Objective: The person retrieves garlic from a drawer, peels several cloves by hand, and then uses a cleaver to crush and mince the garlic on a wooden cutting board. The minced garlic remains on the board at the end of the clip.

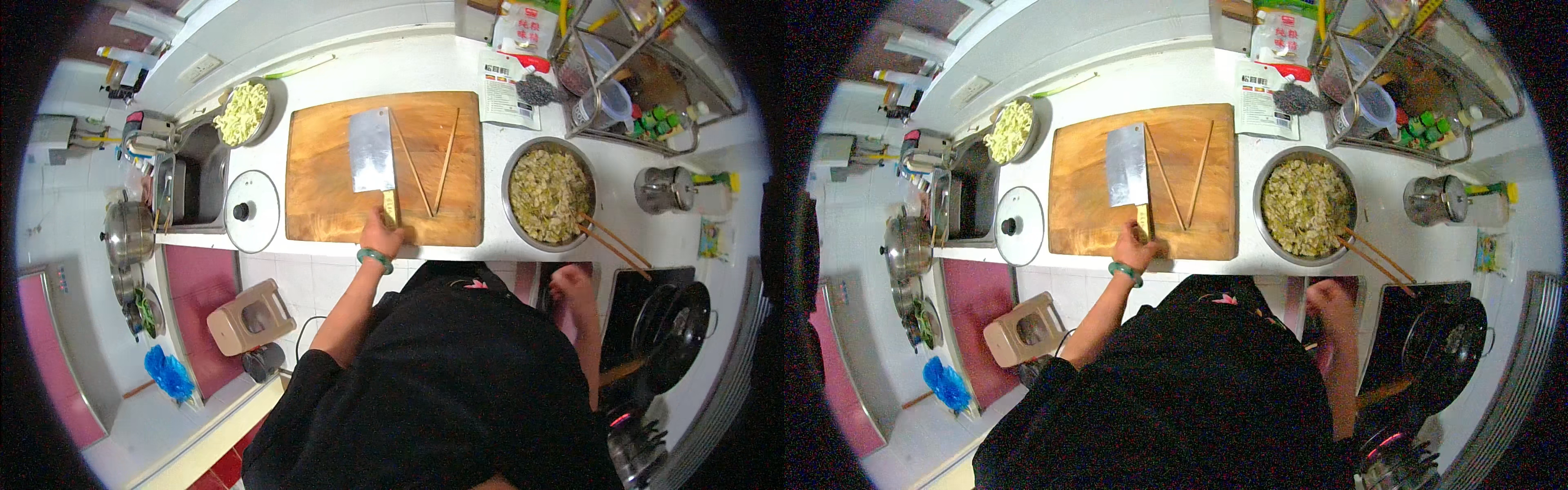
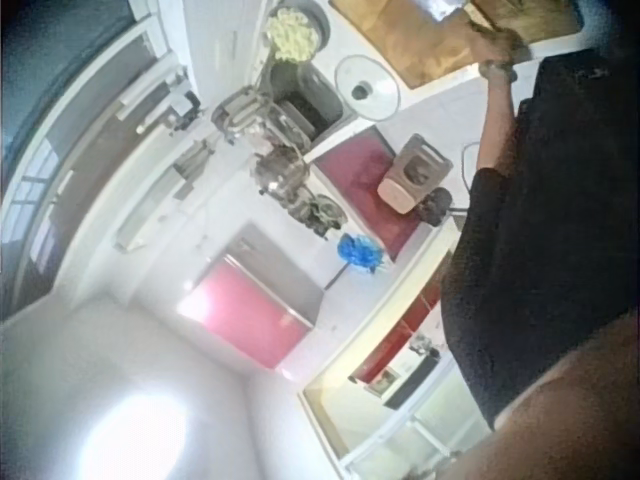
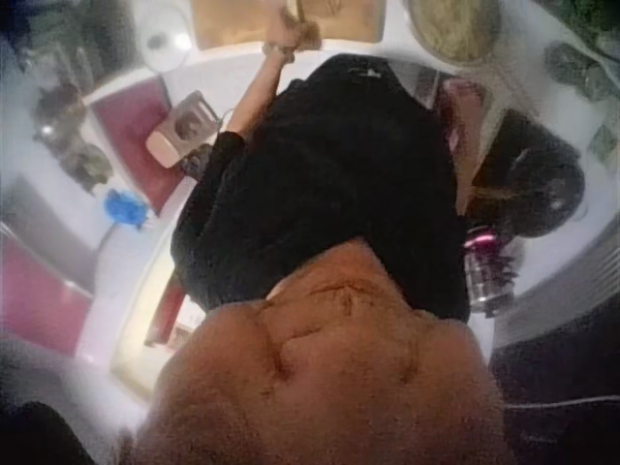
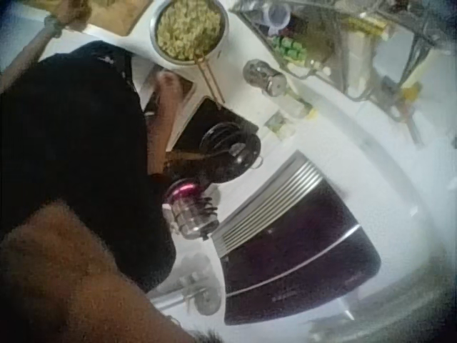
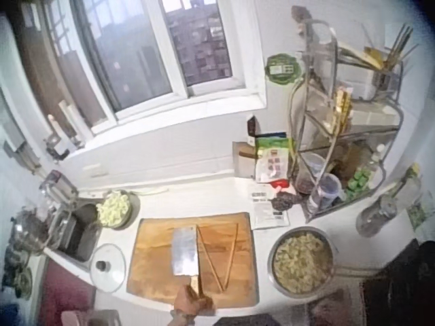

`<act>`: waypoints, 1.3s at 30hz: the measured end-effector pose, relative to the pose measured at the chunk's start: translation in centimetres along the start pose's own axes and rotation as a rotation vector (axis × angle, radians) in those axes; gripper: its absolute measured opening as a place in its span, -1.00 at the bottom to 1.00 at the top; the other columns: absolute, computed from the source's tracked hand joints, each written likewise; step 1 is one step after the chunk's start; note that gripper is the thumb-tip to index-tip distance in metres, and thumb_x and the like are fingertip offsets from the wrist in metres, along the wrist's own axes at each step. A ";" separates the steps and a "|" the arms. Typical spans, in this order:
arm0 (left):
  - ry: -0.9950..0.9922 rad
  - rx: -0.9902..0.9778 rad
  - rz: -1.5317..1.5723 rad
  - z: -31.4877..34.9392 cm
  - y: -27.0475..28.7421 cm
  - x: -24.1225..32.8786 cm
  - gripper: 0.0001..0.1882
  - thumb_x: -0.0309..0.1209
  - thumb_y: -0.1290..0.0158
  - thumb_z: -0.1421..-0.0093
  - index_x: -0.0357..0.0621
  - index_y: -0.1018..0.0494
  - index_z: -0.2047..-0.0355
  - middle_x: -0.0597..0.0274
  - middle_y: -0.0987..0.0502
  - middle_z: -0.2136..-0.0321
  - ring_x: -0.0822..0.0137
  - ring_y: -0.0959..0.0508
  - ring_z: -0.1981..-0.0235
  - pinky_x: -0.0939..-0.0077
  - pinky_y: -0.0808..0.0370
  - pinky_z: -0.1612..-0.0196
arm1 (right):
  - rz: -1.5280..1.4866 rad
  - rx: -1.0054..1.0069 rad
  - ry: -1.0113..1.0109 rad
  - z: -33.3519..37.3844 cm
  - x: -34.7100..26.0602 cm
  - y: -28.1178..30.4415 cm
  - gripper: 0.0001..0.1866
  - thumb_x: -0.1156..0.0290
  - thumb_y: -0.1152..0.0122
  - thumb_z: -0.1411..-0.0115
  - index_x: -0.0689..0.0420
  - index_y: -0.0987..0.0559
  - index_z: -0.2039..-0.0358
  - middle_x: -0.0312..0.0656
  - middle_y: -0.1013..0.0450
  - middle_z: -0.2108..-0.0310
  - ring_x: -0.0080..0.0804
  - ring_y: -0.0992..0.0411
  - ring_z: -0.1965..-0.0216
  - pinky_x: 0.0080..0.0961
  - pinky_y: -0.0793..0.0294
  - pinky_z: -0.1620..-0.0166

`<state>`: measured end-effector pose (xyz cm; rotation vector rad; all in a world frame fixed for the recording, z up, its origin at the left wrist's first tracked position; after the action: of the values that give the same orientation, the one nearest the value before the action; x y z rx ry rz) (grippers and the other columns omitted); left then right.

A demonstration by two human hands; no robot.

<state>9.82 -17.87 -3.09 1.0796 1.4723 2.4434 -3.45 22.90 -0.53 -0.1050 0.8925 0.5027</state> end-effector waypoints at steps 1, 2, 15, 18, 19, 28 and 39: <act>-0.005 0.048 0.046 -0.4 0.3 -1.4 -0.38 -0.33 -0.18 0.21 -0.24 -0.26 0.09 -0.08 -0.46 0.30 0.02 -0.47 0.24 0.25 -0.41 0.18 | 0.159 -0.140 -0.010 0.8 -0.9 -2.1 -0.87 0.38 -0.12 -0.07 0.17 -0.45 0.44 -0.30 -0.39 0.59 -0.57 -0.34 0.58 -0.64 -0.36 0.48; -0.001 0.032 0.064 -1.0 0.3 -3.1 -0.42 -0.29 -0.17 0.21 -0.25 -0.32 0.14 -0.07 -0.47 0.31 -0.01 -0.47 0.26 0.25 -0.41 0.19 | 0.166 -0.275 -0.027 1.2 -0.8 -4.0 -0.87 0.38 -0.09 -0.10 0.18 -0.45 0.46 -0.29 -0.38 0.60 -0.58 -0.34 0.59 -0.65 -0.35 0.49; -0.099 0.210 -0.180 -6.3 11.7 -10.3 -0.62 -0.39 -0.07 0.02 -0.23 -0.36 0.17 -0.06 -0.44 0.28 -0.02 -0.43 0.23 0.25 -0.36 0.18 | 0.809 -0.280 0.669 -5.2 -10.1 -19.4 -0.63 0.36 -0.21 0.02 0.20 -0.39 0.20 -0.08 -0.32 0.25 -0.26 -0.41 0.36 -0.38 -0.39 0.30; -0.218 0.277 -0.275 -8.4 13.7 -10.6 -0.61 -0.45 -0.05 0.03 -0.19 -0.36 0.12 -0.01 -0.41 0.34 -0.02 -0.39 0.26 0.22 -0.34 0.19 | 0.707 -0.176 0.595 -7.2 -9.4 -20.7 -0.59 0.38 -0.21 0.02 0.18 -0.36 0.15 -0.05 -0.30 0.22 -0.22 -0.41 0.34 -0.38 -0.40 0.27; -0.235 0.278 -0.281 -9.3 14.2 -11.0 -0.60 -0.45 -0.05 0.03 -0.18 -0.35 0.12 -0.01 -0.41 0.34 -0.02 -0.39 0.27 0.23 -0.34 0.19 | 0.668 -0.165 0.564 -7.8 -9.1 -21.3 -0.51 0.37 -0.23 0.04 0.16 -0.32 0.08 -0.03 -0.29 0.21 -0.15 -0.40 0.30 -0.34 -0.39 0.23; -0.359 0.326 -0.310 -16.6 15.9 -13.8 -0.67 -0.43 -0.10 0.07 -0.16 -0.40 0.23 0.00 -0.40 0.38 -0.03 -0.38 0.32 0.20 -0.34 0.22 | 0.914 0.235 0.596 -7.4 -12.4 -27.9 -0.27 0.33 -0.33 0.15 0.12 -0.22 -0.05 0.00 -0.23 0.15 -0.03 -0.23 0.07 -0.22 -0.30 0.08; -0.458 0.193 -0.150 -17.1 16.4 -15.1 -0.53 -0.41 -0.13 0.08 -0.16 -0.35 0.10 -0.01 -0.39 0.33 -0.01 -0.36 0.25 0.23 -0.32 0.15 | 1.083 0.564 0.572 -12.3 -12.2 -27.3 -0.50 0.55 -0.01 -0.02 0.07 -0.25 -0.03 -0.02 -0.29 0.14 -0.03 -0.28 0.11 -0.20 -0.33 0.11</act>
<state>15.03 -45.45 -2.65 1.3899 1.5781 1.8211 -6.07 -9.26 -2.16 0.8331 1.6048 1.2291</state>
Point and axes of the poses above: each hand's wrist, its own z-axis away from the middle knuckle, its own y-axis out of the back of the hand, x = y × z, the point moved 6 cm from there along -z, towards the middle knuckle
